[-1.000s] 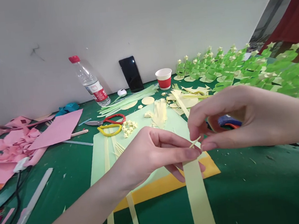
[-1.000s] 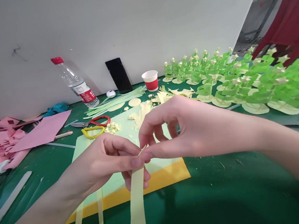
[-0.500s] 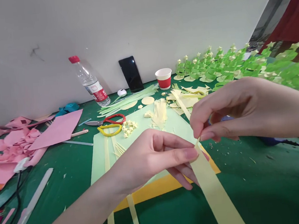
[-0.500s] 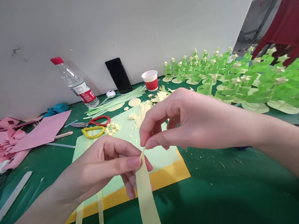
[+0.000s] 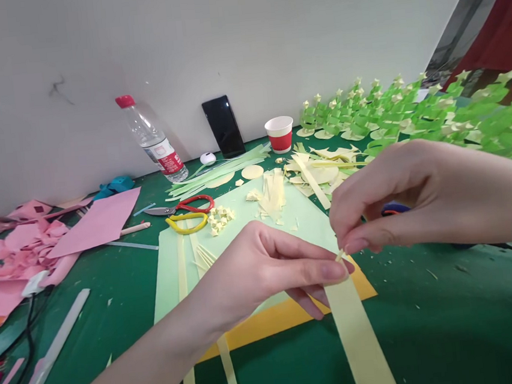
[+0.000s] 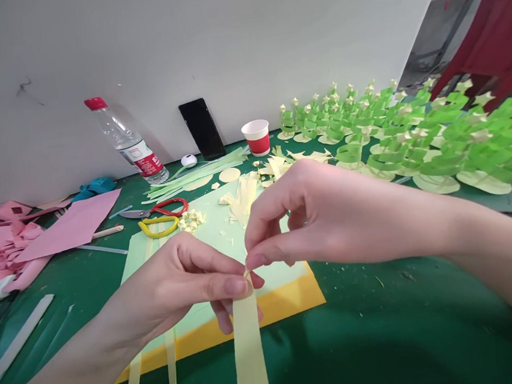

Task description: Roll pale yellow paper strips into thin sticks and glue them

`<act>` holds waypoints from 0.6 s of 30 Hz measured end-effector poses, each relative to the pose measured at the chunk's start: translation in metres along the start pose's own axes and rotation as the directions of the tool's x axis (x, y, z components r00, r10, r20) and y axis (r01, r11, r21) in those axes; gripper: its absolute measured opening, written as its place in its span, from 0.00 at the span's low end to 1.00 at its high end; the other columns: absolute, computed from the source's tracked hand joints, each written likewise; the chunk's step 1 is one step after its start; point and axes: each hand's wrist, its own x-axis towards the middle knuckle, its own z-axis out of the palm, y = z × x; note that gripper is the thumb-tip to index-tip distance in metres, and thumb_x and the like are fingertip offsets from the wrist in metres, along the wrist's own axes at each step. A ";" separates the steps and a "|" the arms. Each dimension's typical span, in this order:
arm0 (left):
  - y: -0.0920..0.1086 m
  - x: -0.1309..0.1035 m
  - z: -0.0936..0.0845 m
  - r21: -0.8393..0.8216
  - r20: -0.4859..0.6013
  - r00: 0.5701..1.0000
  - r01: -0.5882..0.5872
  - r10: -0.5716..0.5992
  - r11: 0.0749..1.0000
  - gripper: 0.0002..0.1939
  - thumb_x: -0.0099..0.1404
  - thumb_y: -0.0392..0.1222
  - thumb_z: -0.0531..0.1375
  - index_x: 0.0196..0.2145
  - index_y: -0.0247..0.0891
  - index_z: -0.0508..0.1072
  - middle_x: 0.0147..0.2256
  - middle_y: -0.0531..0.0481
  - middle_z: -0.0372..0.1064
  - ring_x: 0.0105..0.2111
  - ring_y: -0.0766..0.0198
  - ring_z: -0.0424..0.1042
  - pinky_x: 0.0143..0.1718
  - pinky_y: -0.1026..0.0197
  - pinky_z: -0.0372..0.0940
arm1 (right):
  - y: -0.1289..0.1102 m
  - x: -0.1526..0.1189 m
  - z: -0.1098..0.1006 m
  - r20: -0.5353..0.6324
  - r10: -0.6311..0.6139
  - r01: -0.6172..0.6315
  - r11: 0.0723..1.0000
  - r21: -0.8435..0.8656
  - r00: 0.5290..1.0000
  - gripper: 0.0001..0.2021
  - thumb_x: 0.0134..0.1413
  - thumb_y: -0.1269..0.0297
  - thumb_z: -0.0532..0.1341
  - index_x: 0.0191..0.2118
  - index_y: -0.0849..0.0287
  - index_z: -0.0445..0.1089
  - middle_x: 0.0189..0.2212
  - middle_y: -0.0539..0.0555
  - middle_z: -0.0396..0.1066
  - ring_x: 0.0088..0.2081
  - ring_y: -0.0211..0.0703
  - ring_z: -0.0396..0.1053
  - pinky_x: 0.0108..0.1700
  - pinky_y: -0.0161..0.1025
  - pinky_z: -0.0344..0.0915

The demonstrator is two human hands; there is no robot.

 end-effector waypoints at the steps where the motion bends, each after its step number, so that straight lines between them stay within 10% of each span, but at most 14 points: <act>1: 0.000 0.000 0.000 0.005 0.003 1.000 -0.006 0.006 1.000 0.04 0.49 0.42 0.72 0.24 0.42 0.82 0.23 0.56 0.76 0.21 0.74 0.72 0.25 0.76 0.70 | 0.000 0.000 0.000 0.002 0.008 -0.008 1.000 -0.007 1.000 0.08 0.52 0.65 0.60 0.26 0.60 0.73 0.21 0.48 0.69 0.23 0.31 0.63 0.22 0.28 0.56; 11: 0.001 0.001 0.003 -0.161 -0.038 0.998 -0.065 0.059 0.985 0.16 0.52 0.54 0.69 0.24 0.36 0.82 0.21 0.53 0.75 0.21 0.70 0.74 0.24 0.70 0.72 | 0.003 -0.002 -0.003 -0.090 0.056 -0.055 0.998 0.012 0.994 0.06 0.50 0.63 0.62 0.27 0.57 0.75 0.20 0.47 0.67 0.17 0.28 0.58 0.15 0.27 0.50; 18: 0.002 0.001 0.000 0.057 -0.067 0.997 -0.028 0.032 0.998 0.03 0.51 0.36 0.71 0.27 0.40 0.82 0.25 0.56 0.78 0.27 0.72 0.74 0.35 0.72 0.69 | 0.004 -0.001 -0.002 -0.143 0.005 -0.009 1.000 -0.026 0.990 0.06 0.50 0.65 0.63 0.26 0.56 0.75 0.20 0.47 0.68 0.20 0.28 0.59 0.17 0.27 0.51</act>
